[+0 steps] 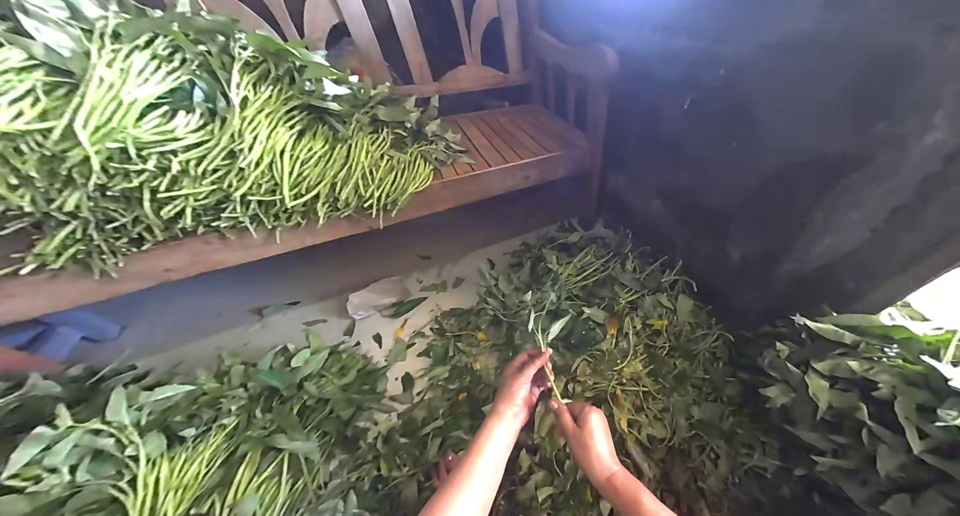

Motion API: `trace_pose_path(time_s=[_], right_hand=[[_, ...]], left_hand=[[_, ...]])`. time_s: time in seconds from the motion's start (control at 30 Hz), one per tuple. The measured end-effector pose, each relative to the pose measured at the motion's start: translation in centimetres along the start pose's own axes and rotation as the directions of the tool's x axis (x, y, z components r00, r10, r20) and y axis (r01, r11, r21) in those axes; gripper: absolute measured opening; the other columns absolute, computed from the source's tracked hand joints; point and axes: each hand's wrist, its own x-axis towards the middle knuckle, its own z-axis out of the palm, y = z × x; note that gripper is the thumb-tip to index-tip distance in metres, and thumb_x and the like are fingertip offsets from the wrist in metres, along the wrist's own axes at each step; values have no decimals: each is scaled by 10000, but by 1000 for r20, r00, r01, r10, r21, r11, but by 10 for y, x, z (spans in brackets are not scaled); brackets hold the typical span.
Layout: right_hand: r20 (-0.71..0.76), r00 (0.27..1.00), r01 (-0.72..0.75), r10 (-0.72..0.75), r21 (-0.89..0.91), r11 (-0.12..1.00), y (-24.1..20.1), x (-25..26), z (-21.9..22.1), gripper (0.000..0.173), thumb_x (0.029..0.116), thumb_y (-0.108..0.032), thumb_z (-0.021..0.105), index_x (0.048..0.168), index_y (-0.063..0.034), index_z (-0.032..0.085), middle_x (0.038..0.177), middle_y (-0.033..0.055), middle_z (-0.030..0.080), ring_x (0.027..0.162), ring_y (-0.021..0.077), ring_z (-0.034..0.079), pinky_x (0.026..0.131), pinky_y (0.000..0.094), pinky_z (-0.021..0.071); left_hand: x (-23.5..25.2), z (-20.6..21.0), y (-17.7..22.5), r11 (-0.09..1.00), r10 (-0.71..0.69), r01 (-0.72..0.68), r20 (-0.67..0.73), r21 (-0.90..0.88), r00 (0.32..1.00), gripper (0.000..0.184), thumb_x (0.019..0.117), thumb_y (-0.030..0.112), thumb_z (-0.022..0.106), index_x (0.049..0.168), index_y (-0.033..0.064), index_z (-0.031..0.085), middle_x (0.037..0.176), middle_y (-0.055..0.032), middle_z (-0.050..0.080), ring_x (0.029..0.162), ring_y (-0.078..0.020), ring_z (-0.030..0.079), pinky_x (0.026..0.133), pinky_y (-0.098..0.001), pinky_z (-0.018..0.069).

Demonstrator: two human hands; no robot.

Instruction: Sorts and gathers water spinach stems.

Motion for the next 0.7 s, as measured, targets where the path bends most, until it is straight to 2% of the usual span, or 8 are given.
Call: trace_pose_path(time_s=[0.1, 0.13, 0.2, 0.23, 0.3, 0.4, 0.57, 0.7], right_hand=[[167, 980, -132, 112, 113, 985, 12, 8, 4, 568, 1083, -500, 438, 926, -30, 715, 789, 55, 675, 691, 168, 616, 710, 395, 523], [280, 951, -171, 129, 133, 976, 16, 12, 1, 587, 1089, -516, 405, 1028, -18, 709, 868, 77, 691, 703, 171, 621, 694, 383, 523], [468, 859, -304, 209, 137, 943, 28, 21, -15, 613, 1075, -566, 399, 1342, -56, 610, 1184, 161, 694, 898, 272, 717, 798, 451, 595], [444, 857, -356, 261, 144, 923, 33, 26, -26, 563, 1073, -515, 464, 1421, -84, 566, 1282, 189, 656, 978, 315, 716, 846, 487, 594], [161, 928, -364, 337, 186, 913, 52, 44, -47, 406, 1082, -303, 509, 1388, -51, 598, 1282, 211, 656, 1023, 329, 706, 886, 497, 585], [-177, 862, -384, 475, 382, 840, 86, 80, -72, 369, 1100, -208, 464, 1353, 34, 578, 1198, 233, 655, 965, 306, 679, 856, 461, 563], [-221, 748, -521, 625, 387, 761, 111, 129, -68, 393, 1080, -302, 528, 1254, 34, 638, 1118, 203, 683, 941, 284, 679, 861, 453, 549], [-301, 725, -512, 620, 366, 777, 94, 132, -67, 389, 1044, -281, 602, 1304, 3, 654, 1271, 254, 663, 1197, 384, 638, 1031, 553, 491]], left_hand=[[1, -5, -6, 997, -32, 43, -146, 70, 989, 126, 1015, 58, 613, 1094, -38, 624, 816, -105, 662, 654, -156, 634, 612, -280, 558], [2, -6, -7, 995, -60, 74, -204, 64, 977, 149, 1018, 73, 615, 1120, -35, 612, 831, -109, 652, 672, -169, 642, 630, -291, 570], [5, -10, -7, 991, -131, 136, -311, -5, 941, 231, 1033, 103, 601, 1218, -31, 572, 889, -129, 620, 715, -207, 659, 668, -333, 600], [7, -13, -6, 987, -162, 154, -345, -51, 925, 273, 1044, 109, 583, 1273, -31, 537, 926, -141, 600, 729, -221, 661, 677, -350, 607], [12, -20, -2, 970, -229, 177, -381, -167, 896, 285, 1058, 108, 547, 1307, -19, 493, 959, -142, 577, 744, -217, 656, 686, -344, 609], [15, -26, 2, 926, -306, 183, -370, -331, 877, 256, 1045, 68, 541, 1273, -40, 495, 967, -150, 603, 759, -201, 673, 693, -308, 609], [12, -15, 15, 918, -273, 129, -360, -376, 892, 179, 1051, 74, 527, 1197, -29, 542, 914, -115, 631, 748, -176, 678, 696, -289, 608], [16, -16, 25, 925, -194, 59, -336, -375, 922, 192, 1070, 113, 499, 1229, 20, 553, 1010, -108, 699, 863, -201, 719, 762, -338, 612]])
